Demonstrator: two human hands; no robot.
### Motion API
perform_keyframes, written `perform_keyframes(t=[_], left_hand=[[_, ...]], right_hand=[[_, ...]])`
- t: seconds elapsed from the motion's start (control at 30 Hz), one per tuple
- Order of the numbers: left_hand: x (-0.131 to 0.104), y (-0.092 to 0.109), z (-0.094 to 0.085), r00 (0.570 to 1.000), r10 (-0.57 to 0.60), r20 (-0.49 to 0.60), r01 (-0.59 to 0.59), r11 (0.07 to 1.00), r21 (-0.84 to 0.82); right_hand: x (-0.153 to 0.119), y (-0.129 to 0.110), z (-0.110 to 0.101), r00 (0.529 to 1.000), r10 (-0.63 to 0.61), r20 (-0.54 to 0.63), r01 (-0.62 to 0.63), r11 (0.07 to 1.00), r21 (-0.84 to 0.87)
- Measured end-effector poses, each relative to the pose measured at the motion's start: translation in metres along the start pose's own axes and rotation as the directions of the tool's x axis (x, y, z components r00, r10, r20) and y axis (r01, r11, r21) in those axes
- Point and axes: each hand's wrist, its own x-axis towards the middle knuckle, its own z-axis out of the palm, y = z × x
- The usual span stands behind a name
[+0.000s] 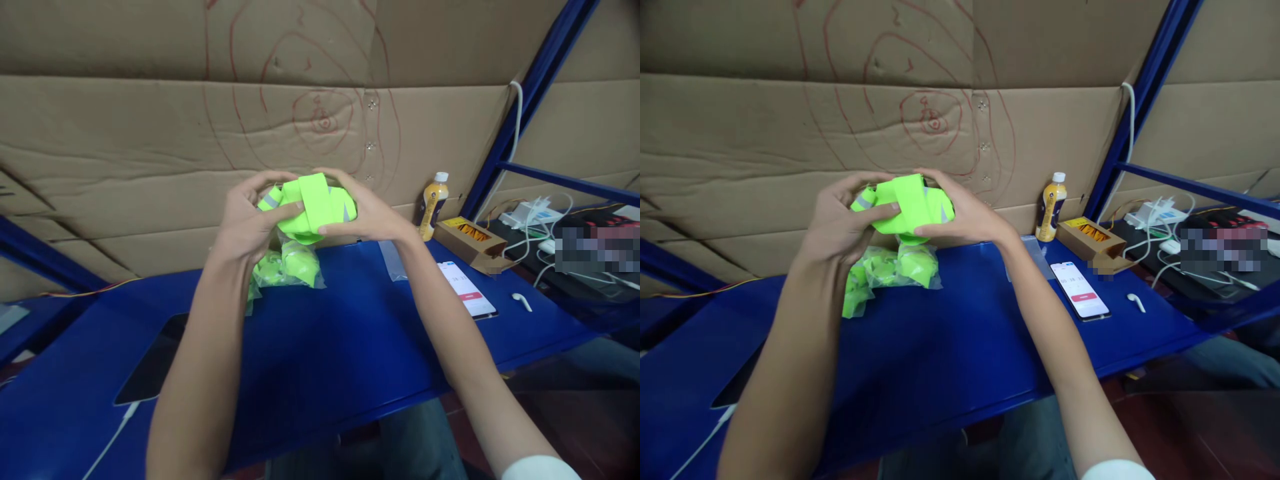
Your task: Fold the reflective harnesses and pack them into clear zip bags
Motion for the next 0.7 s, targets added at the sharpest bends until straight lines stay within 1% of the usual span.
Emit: perform_keyframes(t=[0.07,0.1,0.17,0.23,0.3,0.4,0.47,0.57,0.7], left_hand=[[-0.001,-0.001,-0.001,0.997,0.057,0.05,-0.06,0.996,0.065],[-0.002,-0.001,0.0,0.996,0.058,0.07,-0.063,0.995,0.083],[-0.003,-0.001,0.002,0.996,0.024,0.085,-0.031,0.996,0.087],[-0.004,-0.001,0.005,0.997,-0.032,0.077,0.028,0.998,0.05],[-0.005,0.0,0.008,0.987,-0.115,0.111,0.116,0.993,-0.008],[-0.007,0.001,0.009,0.94,-0.238,0.243,0.259,0.964,-0.055],[-0.006,0.001,0.007,0.912,-0.286,0.295,0.311,0.949,-0.04],[-0.005,0.0,0.0,0.892,-0.334,0.303,0.359,0.933,-0.027],[-0.002,-0.004,-0.009,0.858,-0.427,0.286,0.454,0.891,-0.031]], right_hand=[[0.0,0.001,0.0,1.0,0.002,0.011,-0.003,0.999,0.043],[0.0,0.001,-0.001,1.0,0.002,0.02,-0.004,0.998,0.061],[0.0,-0.002,-0.002,1.0,0.009,0.024,-0.011,0.996,0.085],[-0.001,-0.005,-0.004,1.0,0.017,0.007,-0.018,0.996,0.089],[-0.001,-0.007,-0.006,1.0,0.02,-0.017,-0.019,0.997,0.077],[-0.002,-0.005,-0.009,0.999,-0.004,-0.037,0.006,0.999,0.051],[-0.002,0.0,-0.008,0.998,-0.037,-0.042,0.039,0.998,0.048],[-0.001,0.008,-0.001,0.998,-0.054,-0.043,0.055,0.998,0.039],[0.001,0.014,0.014,0.997,-0.07,-0.028,0.069,0.997,-0.038]])
